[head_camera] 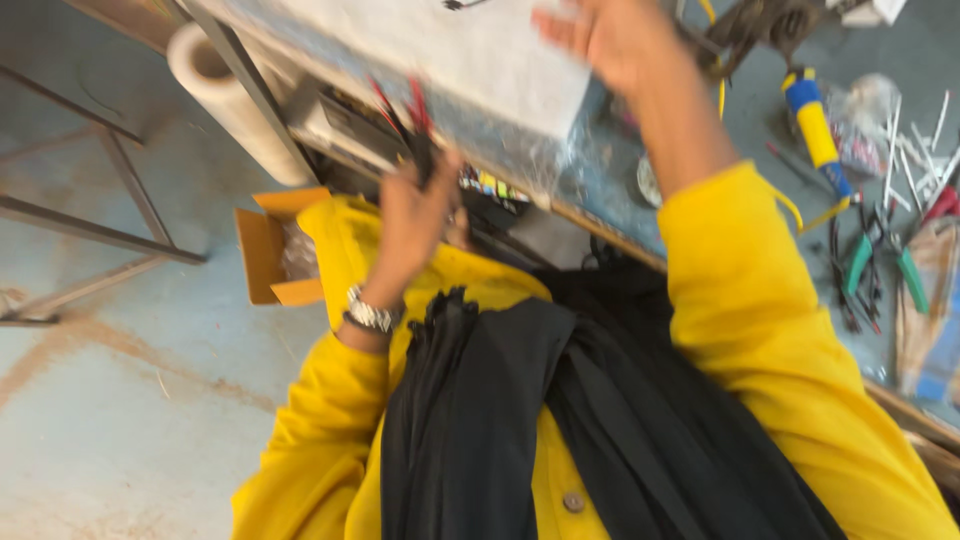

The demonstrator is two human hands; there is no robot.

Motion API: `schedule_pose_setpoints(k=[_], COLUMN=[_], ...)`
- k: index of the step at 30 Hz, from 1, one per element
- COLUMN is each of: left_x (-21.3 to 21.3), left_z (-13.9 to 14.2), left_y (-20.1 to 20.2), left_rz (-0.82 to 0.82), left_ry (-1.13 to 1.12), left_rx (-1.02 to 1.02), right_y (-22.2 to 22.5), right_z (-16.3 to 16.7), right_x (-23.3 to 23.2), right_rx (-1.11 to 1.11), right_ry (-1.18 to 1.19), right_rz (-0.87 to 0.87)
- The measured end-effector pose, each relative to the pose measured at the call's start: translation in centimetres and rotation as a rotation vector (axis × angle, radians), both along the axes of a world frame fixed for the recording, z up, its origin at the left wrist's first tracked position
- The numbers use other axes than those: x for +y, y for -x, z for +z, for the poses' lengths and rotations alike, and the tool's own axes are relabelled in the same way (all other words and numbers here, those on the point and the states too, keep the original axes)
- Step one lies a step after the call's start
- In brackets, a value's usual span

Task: The person holds a bundle of black wires with red tips and uses a soldering iron to tin the exposed ends. They repeatedly dip the wire tips into a small metal tin containing solder or flux, then place the soldered wires on the work surface.

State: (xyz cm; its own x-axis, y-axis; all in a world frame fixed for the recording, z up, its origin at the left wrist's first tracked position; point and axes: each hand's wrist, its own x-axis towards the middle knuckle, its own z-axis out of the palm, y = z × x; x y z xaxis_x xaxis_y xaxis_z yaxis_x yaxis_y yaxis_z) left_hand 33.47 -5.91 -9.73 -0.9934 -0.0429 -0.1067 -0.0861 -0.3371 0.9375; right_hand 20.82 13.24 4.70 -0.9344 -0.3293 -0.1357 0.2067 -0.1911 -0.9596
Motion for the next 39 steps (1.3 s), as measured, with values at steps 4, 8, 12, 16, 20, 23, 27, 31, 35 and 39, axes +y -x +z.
schedule_pose_setpoints(k=[4,8,12,16,20,23,27,31,35,39], left_x=[2.4,5.9,9.9,14.0,16.3,16.4,15.8,16.1,16.6,16.7], left_z=[0.5,0.3,-1.2,-1.8,0.1,2.6,5.3,6.0,4.6,2.9], left_y=[-2.0,-1.6,-0.2,1.2,3.1,4.5,6.0,8.1,10.1,10.5], left_rz=[-0.24,-0.51,-0.746,-0.804,-0.78,-0.664,-0.463,-0.523,-0.592,-0.609], left_ry=[0.144,-0.023,-0.093,-0.112,0.105,0.374,0.544,0.359,0.362,0.386], left_rx=[-0.049,-0.034,0.135,0.077,0.076,0.397,0.773,0.696,0.574,0.526], right_y=[-4.5,-10.2,-12.0,-12.5,-11.6,-10.3,-8.9,-7.1,-5.9,-5.7], right_z=[-0.5,-4.0,-6.4,-6.9,-7.4,-7.1,-5.5,-4.5,-5.3,-6.6], right_x=[0.0,3.7,8.5,11.6,13.9,14.9,14.9,14.2,13.7,14.0], right_rx=[-0.042,0.02,0.151,0.199,0.308,0.355,0.476,0.662,0.504,0.44], right_ry=[-0.004,0.061,-0.043,-0.137,-0.146,-0.179,-0.281,-0.486,-0.442,-0.421], right_rz=[0.083,0.252,0.283,0.236,0.149,0.123,0.094,0.017,0.022,0.02])
